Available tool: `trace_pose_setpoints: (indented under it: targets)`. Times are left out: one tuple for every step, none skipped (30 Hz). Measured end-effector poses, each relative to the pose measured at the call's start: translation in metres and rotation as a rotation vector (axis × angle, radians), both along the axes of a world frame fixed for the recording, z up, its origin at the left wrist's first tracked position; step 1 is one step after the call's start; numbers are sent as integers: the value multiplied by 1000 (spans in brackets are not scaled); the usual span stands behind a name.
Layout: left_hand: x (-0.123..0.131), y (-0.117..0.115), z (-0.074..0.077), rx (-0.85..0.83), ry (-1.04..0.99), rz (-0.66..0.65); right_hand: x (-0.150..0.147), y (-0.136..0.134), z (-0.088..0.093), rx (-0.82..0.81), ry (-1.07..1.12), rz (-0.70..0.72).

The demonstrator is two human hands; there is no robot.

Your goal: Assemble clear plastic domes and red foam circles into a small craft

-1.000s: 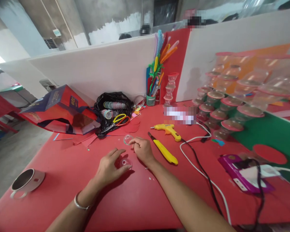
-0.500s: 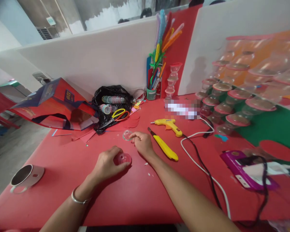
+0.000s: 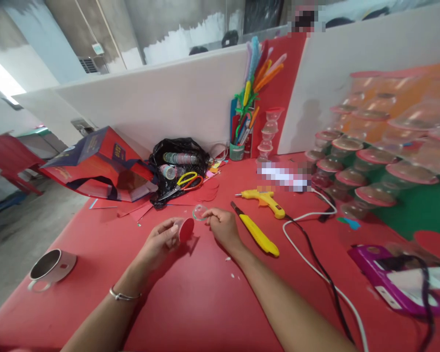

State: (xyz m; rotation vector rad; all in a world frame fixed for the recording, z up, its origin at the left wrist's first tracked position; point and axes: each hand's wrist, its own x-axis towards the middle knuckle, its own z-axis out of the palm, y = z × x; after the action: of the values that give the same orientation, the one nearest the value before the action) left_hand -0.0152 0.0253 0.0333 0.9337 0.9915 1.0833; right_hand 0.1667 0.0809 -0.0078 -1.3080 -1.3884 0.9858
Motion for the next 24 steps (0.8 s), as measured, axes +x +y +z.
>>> trace_pose_setpoints:
  targets:
    - [-1, 0, 0, -3, -11, -11, 0, 0, 0, 3, 0, 1]
    - [-1, 0, -1, 0, -3, -24, 0, 0, -1, 5, 0, 2]
    - [-2, -1, -1, 11, 18, -36, 0, 0, -1, 7, 1, 4]
    - [-4, -1, -1, 27, 50, -51, 0, 0, -1, 8, 1, 6]
    - [-5, -2, -1, 49, 91, -75, 0, 0, -1, 10, 2, 8]
    - [-6, -2, 0, 81, 144, -103, 0, 0, -1, 11, 2, 10]
    - [-7, -3, 1, 127, 215, -133, 0, 0, -2, 13, 1, 11]
    - [-7, -3, 3, 189, 304, -163, 0, 0, -2, 15, 0, 11]
    - [-7, -3, 5, 261, 406, -193, 1, 0, -2, 17, -1, 11]
    - [-6, -3, 6, 338, 514, -221, 1, 0, -2, 19, -1, 11]
    - [-4, -4, 8, 411, 614, -240, 1, 0, -2, 23, -2, 10]
    - [-3, -4, 9, 474, 701, -256, 1, 1, -2, 28, -2, 9]
    - [-1, -4, 9, 524, 770, -273, 0, 1, -2, 33, -1, 8]
    - [1, -5, 9, 563, 822, -283, 0, 1, -2, 39, -1, 7]
    - [2, -5, 9, 597, 859, -289, 0, 0, -2, 44, -1, 6]
    - [3, -5, 8, 627, 882, -290, 0, 0, -2, 49, -1, 6]
    - [3, -5, 6, 650, 893, -286, 0, 0, -2, 54, -1, 7]
    - [3, -5, 5, 662, 891, -276, 0, -1, -2, 59, -2, 8]
    - [3, -5, 4, 662, 879, -259, 1, -1, -2, 61, -3, 9]
    - [3, -4, 3, 650, 863, -235, 1, -2, -1, 63, -2, 9]
    - [2, -3, 2, 633, 848, -207, 1, -2, -1, 63, -1, 10]
    - [2, -3, 1, 614, 834, -175, 1, -1, -1, 61, 1, 9]
    - [2, -2, 0, 600, 822, -139, 1, -1, -1, 60, 4, 8]
    - [3, -2, -2, 592, 815, -103, 1, -1, -2, 57, 8, 7]
